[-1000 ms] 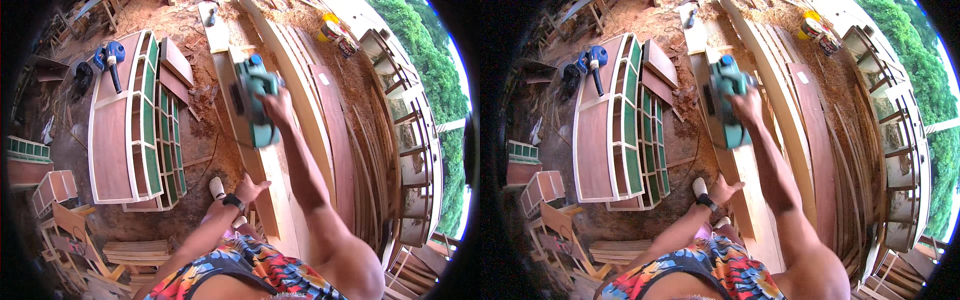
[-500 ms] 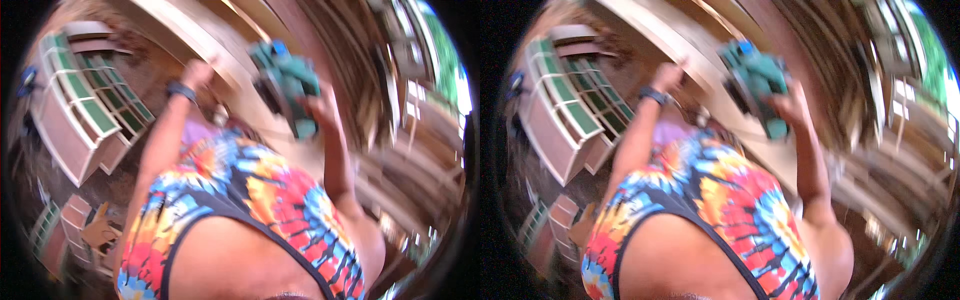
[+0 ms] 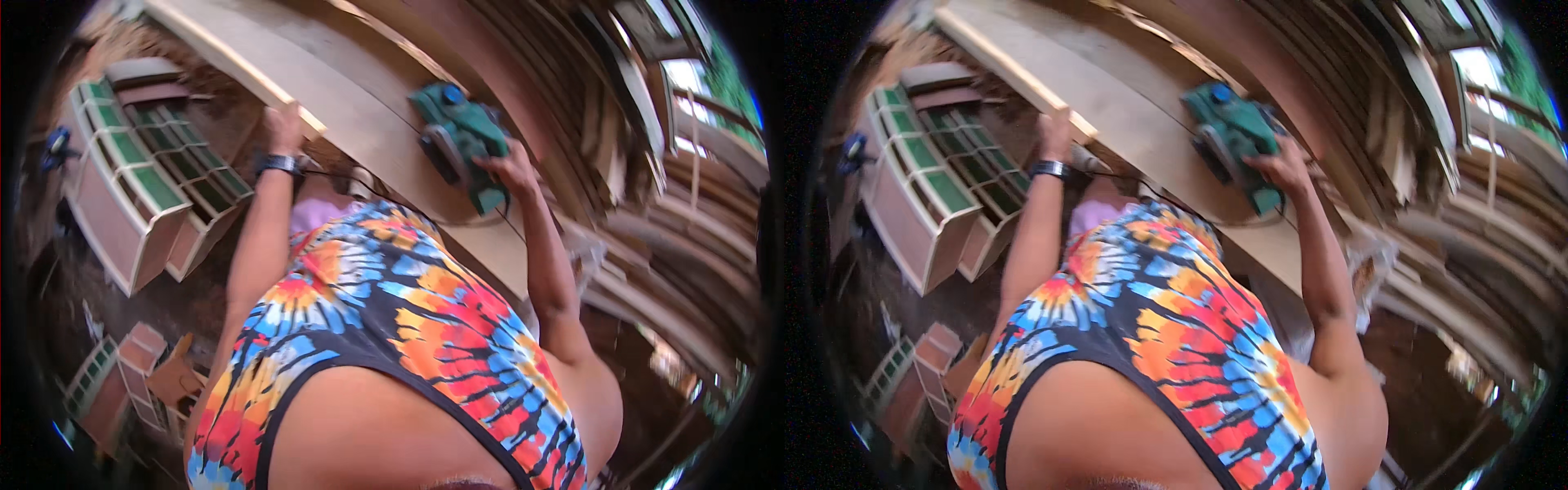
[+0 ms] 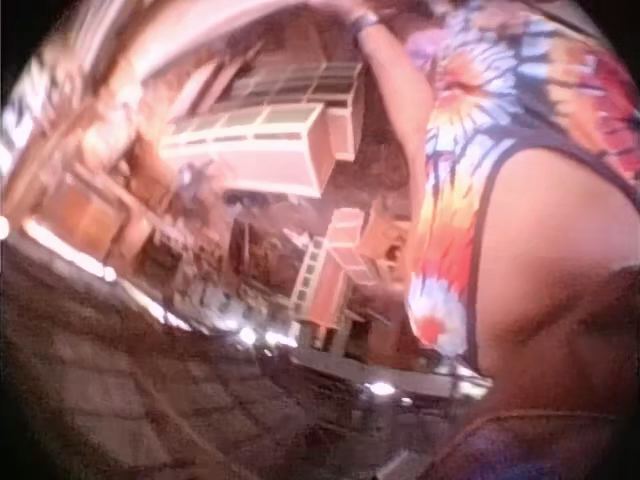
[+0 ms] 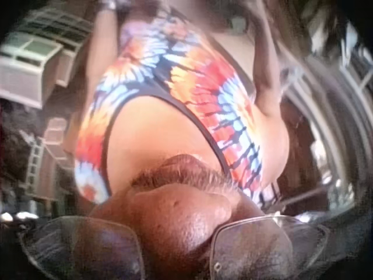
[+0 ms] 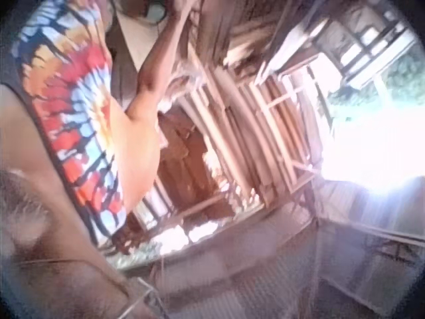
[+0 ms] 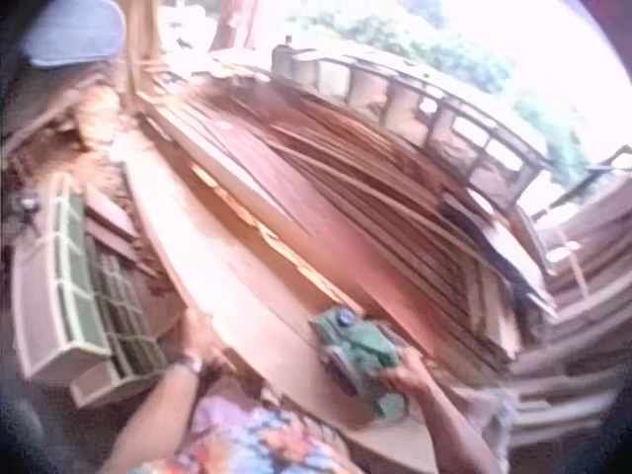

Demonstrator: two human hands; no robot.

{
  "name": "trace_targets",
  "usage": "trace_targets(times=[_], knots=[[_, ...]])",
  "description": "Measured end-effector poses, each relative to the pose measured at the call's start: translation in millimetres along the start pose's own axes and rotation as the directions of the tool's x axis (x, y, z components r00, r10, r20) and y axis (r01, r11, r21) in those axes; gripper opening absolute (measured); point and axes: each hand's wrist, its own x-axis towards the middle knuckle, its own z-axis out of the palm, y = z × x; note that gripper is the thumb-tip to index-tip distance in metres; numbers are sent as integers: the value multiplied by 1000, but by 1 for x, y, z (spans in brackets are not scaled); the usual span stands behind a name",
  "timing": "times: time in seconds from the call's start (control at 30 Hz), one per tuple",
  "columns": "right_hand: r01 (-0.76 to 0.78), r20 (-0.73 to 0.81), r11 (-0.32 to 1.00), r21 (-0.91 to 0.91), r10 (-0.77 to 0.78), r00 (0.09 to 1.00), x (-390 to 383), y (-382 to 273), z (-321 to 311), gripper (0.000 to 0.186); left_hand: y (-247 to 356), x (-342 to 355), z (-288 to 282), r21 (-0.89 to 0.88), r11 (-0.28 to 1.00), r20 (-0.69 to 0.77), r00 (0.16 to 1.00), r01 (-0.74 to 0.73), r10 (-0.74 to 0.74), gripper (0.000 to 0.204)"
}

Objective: Marking and planing wood pieces in a workshop environment.

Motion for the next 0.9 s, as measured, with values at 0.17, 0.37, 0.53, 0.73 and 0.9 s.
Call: trace_targets(times=[0.17,0.37,0.53,0.73,0.9], knots=[[-31,-7,997,-72,31,999,-2,-10,17,37,-31,-18,-26,169,985,-429,902,33,43,79],[34,-21,999,14,-34,999,6,-5,29,28,-48,-12,-41,355,912,-488,873,207,-8,100],[4,-24,998,58,-2,1000,9,0,33,19,-60,0,-55,101,982,-382,918,157,-108,102],[30,-23,997,76,-28,999,11,-2,38,25,-53,7,-85,-224,951,-429,854,215,-294,93],[46,-14,995,88,-45,999,13,1,37,25,-28,-6,-92,-188,971,-438,872,151,-220,90]])
